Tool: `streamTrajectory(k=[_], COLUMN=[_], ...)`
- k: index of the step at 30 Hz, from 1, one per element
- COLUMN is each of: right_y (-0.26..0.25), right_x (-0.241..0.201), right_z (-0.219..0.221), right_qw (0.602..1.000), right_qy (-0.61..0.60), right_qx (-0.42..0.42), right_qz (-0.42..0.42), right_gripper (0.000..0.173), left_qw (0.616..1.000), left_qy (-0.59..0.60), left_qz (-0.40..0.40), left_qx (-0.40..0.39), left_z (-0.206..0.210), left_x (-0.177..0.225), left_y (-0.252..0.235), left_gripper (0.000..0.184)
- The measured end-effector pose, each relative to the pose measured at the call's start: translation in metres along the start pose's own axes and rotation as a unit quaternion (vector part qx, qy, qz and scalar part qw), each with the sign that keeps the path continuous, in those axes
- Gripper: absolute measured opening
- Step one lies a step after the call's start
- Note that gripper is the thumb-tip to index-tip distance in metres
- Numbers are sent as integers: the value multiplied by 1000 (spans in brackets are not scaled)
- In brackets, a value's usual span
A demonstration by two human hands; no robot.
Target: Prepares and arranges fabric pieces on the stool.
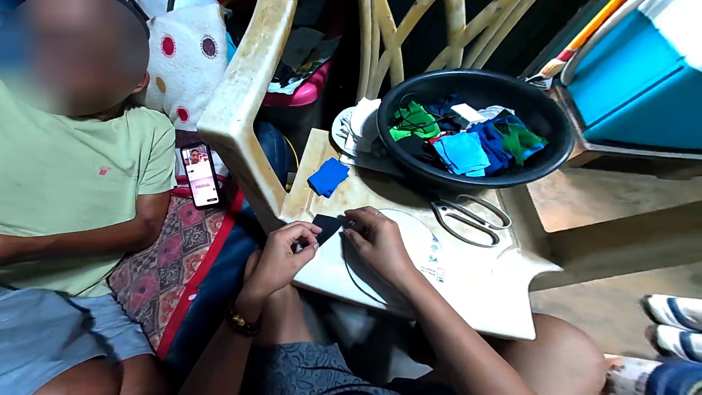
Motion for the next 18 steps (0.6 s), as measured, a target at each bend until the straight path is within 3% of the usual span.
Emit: streamTrajectory(k=[6,11,14,18], right_y=[-13,-19,-22,-18], right_x=[-9,-12,-4,4], right_z=[5,6,8,11], right_qw=[996,975,960,933], right_qy=[-28,-155,-225,-330], right_qx=[-67,-60,-46,-30], right_qz=[46,149,160,141], right_gripper=[36,23,13,27], left_qw=[999,999,998,998], left_qy=[43,0,-19,-39], left_qz=[-5,49,57,-4], left_qx=[28,14,16,46], left_z=[3,2,3,6], left_x=[-5,-2,1,9], left_y=[4,3,0,-8], left_gripper=[12,13,12,19])
Point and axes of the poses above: each hand's wrist, its own y-axis away from the middle knuckle, its own z-axis out of the palm, x = y × z, the point moved 4 cm from there along -y, towards the middle knuckle, and after that the axes turned 10 degrees about -y, right-handed, at the moved point
